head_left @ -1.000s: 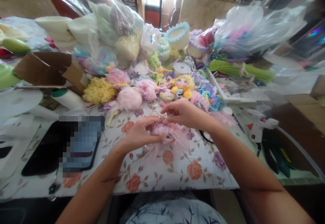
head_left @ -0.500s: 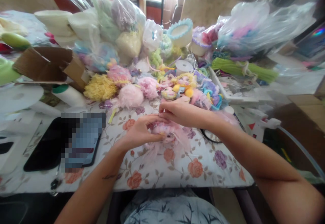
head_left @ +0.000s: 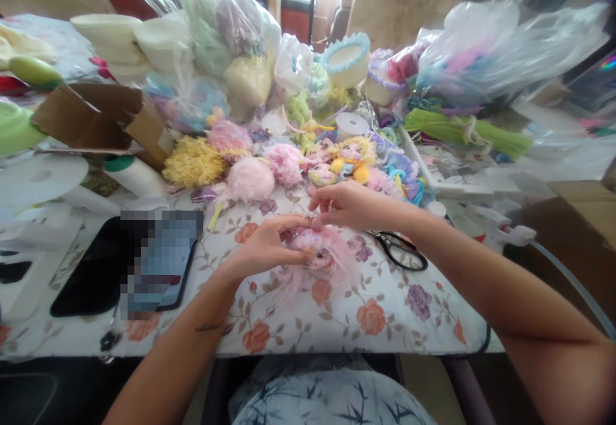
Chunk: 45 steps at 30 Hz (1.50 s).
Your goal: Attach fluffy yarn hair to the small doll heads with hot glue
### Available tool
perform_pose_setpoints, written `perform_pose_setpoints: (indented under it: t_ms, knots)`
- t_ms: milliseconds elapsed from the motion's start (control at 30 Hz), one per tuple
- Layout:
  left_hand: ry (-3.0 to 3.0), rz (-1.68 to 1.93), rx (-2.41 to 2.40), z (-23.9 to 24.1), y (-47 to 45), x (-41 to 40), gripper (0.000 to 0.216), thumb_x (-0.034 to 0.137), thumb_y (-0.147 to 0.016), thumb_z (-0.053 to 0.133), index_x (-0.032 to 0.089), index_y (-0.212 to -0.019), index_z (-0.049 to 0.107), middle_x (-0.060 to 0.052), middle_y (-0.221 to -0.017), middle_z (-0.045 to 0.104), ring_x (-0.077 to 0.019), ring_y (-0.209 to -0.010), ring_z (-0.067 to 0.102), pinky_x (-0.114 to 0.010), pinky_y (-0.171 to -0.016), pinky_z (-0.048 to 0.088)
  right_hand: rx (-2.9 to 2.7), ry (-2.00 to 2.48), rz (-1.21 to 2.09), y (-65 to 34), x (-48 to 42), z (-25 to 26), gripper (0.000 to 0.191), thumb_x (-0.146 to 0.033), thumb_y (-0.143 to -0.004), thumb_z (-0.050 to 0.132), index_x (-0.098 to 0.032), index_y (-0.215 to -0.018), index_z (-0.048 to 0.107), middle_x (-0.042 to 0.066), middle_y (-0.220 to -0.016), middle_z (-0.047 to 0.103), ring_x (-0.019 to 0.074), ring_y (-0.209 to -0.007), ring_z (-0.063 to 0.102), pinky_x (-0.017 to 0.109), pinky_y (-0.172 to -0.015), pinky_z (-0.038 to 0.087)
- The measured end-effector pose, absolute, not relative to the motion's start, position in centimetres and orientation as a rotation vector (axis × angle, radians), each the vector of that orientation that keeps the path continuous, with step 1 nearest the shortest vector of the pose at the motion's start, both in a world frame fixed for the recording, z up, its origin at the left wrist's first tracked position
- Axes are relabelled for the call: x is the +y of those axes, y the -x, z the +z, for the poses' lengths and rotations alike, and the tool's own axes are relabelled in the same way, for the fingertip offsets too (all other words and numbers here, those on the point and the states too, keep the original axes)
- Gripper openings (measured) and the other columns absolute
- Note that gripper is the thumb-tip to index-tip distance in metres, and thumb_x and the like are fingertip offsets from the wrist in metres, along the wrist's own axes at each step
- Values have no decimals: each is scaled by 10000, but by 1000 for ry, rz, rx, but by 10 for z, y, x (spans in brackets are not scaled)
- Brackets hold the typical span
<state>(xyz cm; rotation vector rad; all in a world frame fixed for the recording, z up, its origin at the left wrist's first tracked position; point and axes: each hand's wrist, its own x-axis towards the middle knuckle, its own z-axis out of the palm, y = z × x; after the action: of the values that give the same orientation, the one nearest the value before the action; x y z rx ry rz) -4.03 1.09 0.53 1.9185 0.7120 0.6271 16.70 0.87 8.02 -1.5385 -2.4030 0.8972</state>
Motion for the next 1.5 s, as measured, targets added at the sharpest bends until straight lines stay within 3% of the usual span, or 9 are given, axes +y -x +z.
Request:
perform_pose_setpoints:
  t_ms: [167, 333, 567, 867, 1033, 1167, 1400, 1500]
  knots:
    - [-1910, 621, 715, 7, 40, 11, 406, 273, -652, 806, 212, -1044, 716, -58, -1139, 705, -243, -1092, 627, -321, -958, 486, -2188, 1648, 1165, -177, 11, 83, 180, -208, -768, 656, -179, -945, 671, -33, -656, 630, 82, -480, 572, 207, -492, 405]
    - [-1922, 601, 754, 8, 41, 11, 424, 276, -639, 813, 202, -1045, 715, -61, -1132, 706, -242, -1077, 631, -316, -930, 496, -2278, 1603, 1082, -176, 10, 90, 239, -68, -688, 666, -170, -900, 708, -24, -647, 648, 110, -597, 636, 181, -488, 420]
    - [-1907, 608, 761, 8, 40, 11, 406, 284, -636, 812, 207, -1026, 726, -64, -1117, 711, -249, -1064, 634, -326, -929, 497, -2106, 1612, 1224, -175, 10, 84, 104, -92, -791, 586, -142, -838, 665, 6, -631, 677, 123, -545, 672, 196, -507, 500]
    - [-1853, 615, 729, 5, 38, 11, 435, 253, -644, 810, 185, -1063, 715, -69, -1136, 707, -247, -1100, 618, -311, -977, 465, -2287, 1820, 1222, -154, 18, 96, 332, -169, -744, 684, -144, -1074, 664, 16, -663, 715, 138, -539, 681, 208, -531, 462]
    - [-1878, 641, 683, 5, 39, 11, 420, 275, -668, 798, 214, -1075, 714, -60, -1153, 700, -252, -1107, 616, -331, -982, 465, -2369, 1675, 1311, -151, 27, 95, 154, -100, -738, 580, -152, -806, 709, 12, -622, 699, 129, -496, 658, 212, -496, 485]
    - [-1893, 660, 678, 4, 40, 11, 408, 256, -670, 792, 217, -1068, 714, -66, -1143, 704, -259, -1103, 621, -352, -981, 475, -2326, 1589, 1304, -154, 30, 90, 150, -82, -725, 576, -173, -640, 660, -6, -573, 668, 114, -465, 630, 213, -479, 491]
    - [-1906, 674, 706, 5, 40, 10, 398, 222, -678, 776, 202, -1069, 703, -73, -1140, 705, -255, -1102, 626, -351, -969, 490, -2251, 1649, 1082, -157, 23, 89, 151, -75, -722, 579, -155, -635, 672, -4, -530, 629, 115, -487, 622, 197, -461, 446]
    - [-1935, 734, 733, 6, 40, 8, 379, 240, -692, 770, 201, -1061, 689, -76, -1155, 696, -245, -1107, 625, -349, -966, 495, -2057, 1591, 914, -168, 12, 87, 114, -155, -756, 624, -151, -667, 694, -26, -497, 588, 85, -449, 554, 195, -464, 419]
